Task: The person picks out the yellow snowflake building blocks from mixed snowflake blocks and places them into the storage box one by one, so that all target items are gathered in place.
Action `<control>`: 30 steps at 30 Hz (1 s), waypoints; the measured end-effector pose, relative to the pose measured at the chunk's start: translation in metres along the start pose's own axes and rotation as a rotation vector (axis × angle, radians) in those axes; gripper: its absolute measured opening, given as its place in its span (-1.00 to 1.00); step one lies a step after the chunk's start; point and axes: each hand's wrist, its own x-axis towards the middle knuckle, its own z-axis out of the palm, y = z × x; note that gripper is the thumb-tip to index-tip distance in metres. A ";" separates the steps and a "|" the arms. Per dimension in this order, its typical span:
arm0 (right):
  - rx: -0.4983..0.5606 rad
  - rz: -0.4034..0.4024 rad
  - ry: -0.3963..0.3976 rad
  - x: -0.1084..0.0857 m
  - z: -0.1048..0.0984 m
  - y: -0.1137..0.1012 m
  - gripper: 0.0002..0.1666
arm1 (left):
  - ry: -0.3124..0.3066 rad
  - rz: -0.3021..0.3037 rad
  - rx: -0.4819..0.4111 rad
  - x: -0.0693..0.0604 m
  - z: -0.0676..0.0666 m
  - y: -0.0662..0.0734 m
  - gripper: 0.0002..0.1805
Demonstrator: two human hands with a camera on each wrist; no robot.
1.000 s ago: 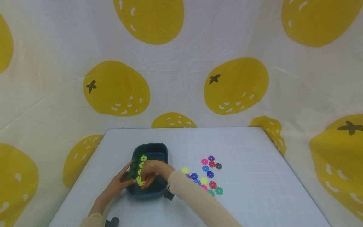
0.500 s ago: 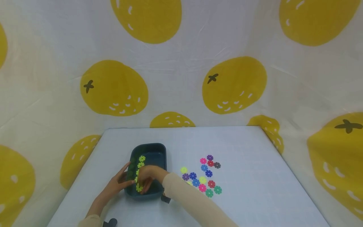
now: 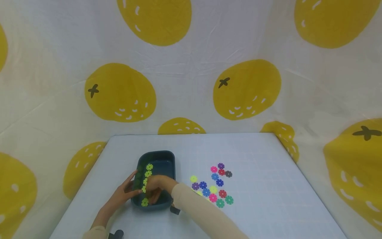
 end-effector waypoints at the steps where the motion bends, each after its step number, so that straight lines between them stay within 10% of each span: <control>1: -0.001 -0.003 0.003 0.000 -0.001 0.000 -0.83 | 0.002 -0.001 0.000 0.000 0.000 0.000 0.03; 14: 0.079 -0.094 0.044 -0.020 -0.022 0.004 -0.75 | 0.010 -0.012 -0.002 0.001 0.000 -0.001 0.03; 30: 0.430 -0.278 0.094 -0.053 -0.097 0.035 -0.76 | -0.001 -0.014 -0.012 0.000 -0.001 -0.003 0.03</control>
